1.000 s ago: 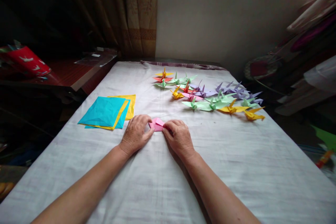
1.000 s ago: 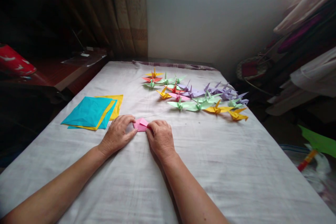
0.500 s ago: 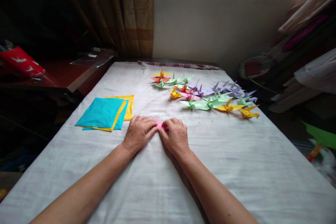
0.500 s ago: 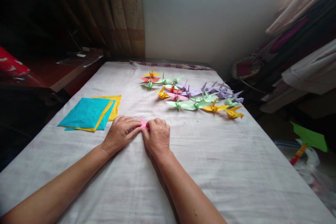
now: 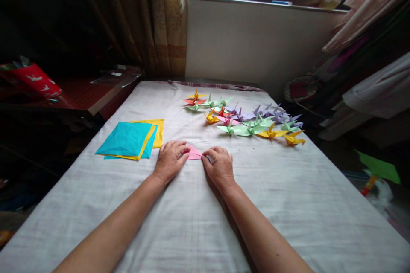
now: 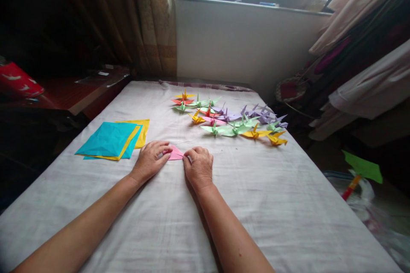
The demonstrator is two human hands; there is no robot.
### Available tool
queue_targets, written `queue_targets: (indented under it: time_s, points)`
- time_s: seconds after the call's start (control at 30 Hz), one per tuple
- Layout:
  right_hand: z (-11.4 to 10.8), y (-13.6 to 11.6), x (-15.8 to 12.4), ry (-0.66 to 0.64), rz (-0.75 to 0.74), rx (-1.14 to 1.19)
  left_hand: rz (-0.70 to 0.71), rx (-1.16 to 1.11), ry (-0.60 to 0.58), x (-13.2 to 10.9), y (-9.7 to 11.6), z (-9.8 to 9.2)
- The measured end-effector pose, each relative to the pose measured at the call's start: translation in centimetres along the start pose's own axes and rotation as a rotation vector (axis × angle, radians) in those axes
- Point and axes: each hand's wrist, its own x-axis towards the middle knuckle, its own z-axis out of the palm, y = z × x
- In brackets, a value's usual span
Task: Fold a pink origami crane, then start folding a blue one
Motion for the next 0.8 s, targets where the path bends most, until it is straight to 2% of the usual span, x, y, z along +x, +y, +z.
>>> queue_targets:
  time_s: [0.13, 0.27, 0.53, 0.67, 0.8]
  points:
    - [-0.2, -0.2, 0.2, -0.012, -0.043, -0.070, 0.012, 0.030, -0.006, 0.2, 0.3, -0.1]
    - [-0.4, -0.7, 0.1, -0.033, -0.160, -0.169, -0.004, 0.057, -0.016, 0.1, 0.9, -0.6]
    - [-0.8, -2.4, -2.9, -0.102, -0.319, -0.144, -0.055, 0.108, -0.062, -1.7, 2.4, -1.6]
    - [-1.4, -1.5, -3.7, -0.137, -0.413, -0.072, 0.005, 0.086, -0.127, -3.0, 2.8, -2.2]
    - [-1.9, -0.4, -3.8, -0.161, -0.480, -0.038, 0.137, 0.068, -0.191, -4.0, 2.3, -2.9]
